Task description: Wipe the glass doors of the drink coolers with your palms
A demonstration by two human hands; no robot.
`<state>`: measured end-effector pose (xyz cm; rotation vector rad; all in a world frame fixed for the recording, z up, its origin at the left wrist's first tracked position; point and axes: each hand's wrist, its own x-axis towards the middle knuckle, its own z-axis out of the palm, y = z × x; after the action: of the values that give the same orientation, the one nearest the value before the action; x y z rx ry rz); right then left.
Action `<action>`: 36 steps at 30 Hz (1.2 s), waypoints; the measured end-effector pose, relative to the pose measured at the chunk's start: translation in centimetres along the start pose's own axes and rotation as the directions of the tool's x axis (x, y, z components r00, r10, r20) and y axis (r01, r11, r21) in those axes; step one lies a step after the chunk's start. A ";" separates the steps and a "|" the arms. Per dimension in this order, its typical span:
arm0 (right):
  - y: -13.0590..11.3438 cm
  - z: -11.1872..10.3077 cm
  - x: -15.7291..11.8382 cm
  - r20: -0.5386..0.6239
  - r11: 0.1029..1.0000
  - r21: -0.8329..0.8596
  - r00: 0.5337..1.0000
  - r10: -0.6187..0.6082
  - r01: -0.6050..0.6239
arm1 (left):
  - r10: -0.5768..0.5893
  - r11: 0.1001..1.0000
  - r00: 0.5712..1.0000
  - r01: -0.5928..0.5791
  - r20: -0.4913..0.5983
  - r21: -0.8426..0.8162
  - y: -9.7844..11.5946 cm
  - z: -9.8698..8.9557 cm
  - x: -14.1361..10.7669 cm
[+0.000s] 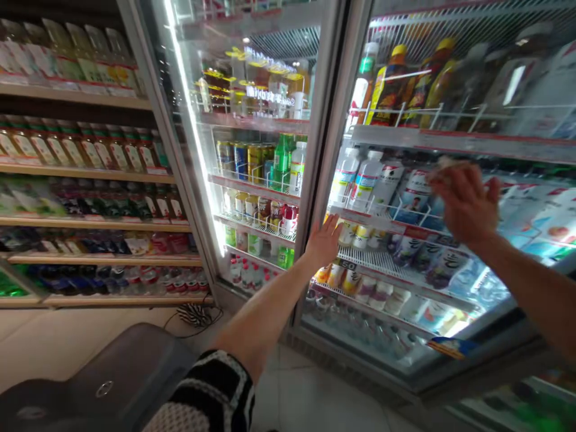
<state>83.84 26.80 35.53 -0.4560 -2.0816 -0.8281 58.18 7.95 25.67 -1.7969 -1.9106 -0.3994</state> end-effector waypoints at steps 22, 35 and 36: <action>-0.7 2.4 -8.8 0.122 0.980 -0.039 0.975 -0.188 0.194 | -0.195 0.980 0.978 0.192 -0.072 -0.048 2.9 1.7 4.2; 1.3 2.9 -5.9 -0.035 0.955 0.294 0.999 -0.026 0.035 | -0.262 0.880 0.963 0.266 0.063 -0.394 3.7 0.6 3.1; 0.6 3.2 -6.7 -0.004 0.930 0.357 0.996 -0.094 0.089 | -0.289 0.828 0.953 0.297 0.091 -0.475 4.3 0.4 2.8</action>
<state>86.28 29.29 28.98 -0.1672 -2.2186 -0.4801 62.28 10.92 26.35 -1.7857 -2.2503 -1.0612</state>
